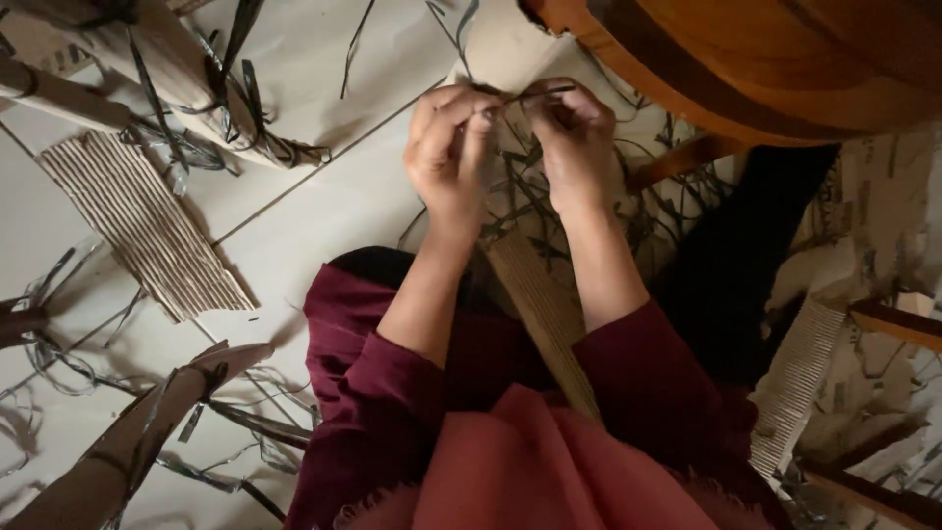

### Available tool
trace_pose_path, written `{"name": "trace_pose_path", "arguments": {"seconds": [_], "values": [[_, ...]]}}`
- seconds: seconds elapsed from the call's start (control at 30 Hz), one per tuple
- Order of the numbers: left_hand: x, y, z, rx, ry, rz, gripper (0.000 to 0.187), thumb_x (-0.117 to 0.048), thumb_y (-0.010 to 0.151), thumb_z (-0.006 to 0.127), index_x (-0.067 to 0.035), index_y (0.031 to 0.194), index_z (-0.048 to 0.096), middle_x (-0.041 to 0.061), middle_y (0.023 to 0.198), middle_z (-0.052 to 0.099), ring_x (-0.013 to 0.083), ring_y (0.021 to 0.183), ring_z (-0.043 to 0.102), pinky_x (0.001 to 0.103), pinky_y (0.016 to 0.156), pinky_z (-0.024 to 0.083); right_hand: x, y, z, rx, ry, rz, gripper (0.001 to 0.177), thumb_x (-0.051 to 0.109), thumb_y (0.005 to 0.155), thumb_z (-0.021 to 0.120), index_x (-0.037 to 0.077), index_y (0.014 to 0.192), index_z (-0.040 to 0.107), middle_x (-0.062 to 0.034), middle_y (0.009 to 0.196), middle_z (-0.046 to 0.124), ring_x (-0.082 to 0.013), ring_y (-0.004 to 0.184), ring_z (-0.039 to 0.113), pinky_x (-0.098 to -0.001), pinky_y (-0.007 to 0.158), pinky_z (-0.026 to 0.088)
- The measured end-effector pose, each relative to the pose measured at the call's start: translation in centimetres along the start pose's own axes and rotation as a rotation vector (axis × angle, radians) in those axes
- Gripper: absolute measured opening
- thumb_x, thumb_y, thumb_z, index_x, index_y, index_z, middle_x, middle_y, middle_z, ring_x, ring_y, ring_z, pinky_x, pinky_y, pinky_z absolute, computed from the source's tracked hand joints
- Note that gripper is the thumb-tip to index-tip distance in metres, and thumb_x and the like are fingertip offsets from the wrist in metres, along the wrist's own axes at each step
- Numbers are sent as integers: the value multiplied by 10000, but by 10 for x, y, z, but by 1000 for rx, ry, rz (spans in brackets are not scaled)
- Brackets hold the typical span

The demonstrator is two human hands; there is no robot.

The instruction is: Wrapping furniture legs with protective paper and securing them with ties

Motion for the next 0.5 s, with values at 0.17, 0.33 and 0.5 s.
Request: {"name": "trace_pose_path", "arguments": {"seconds": [0.17,0.33,0.5], "values": [[-17,13,8,204,-35,181,291,-280,1073,534,-50,935,646,76,928,723,266,875,708,383,844,519,22,-18,-6,-60,-448,412,308,177,917,510,382,903,739,185,736,725,-57,474,530,-229,400,323],[-23,20,8,302,9,147,237,-223,1080,540,-35,977,641,95,898,693,237,833,682,353,776,544,26,-35,-14,18,-73,105,104,190,938,706,88,935,729,-1,758,613,-96,664,498,-261,569,397],[-33,23,11,371,104,155,90,-56,1023,653,27,1011,687,151,966,727,306,894,710,401,855,533,59,-60,-7,140,-139,-81,269,342,999,684,77,977,725,11,711,630,-70,560,481,-231,464,379]]}}
Point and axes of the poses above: each hand's wrist, its own y-axis towards the middle knuckle, its own z-axis out of the palm, x = y × z, the point moved 7 cm from there along y, towards the middle knuckle
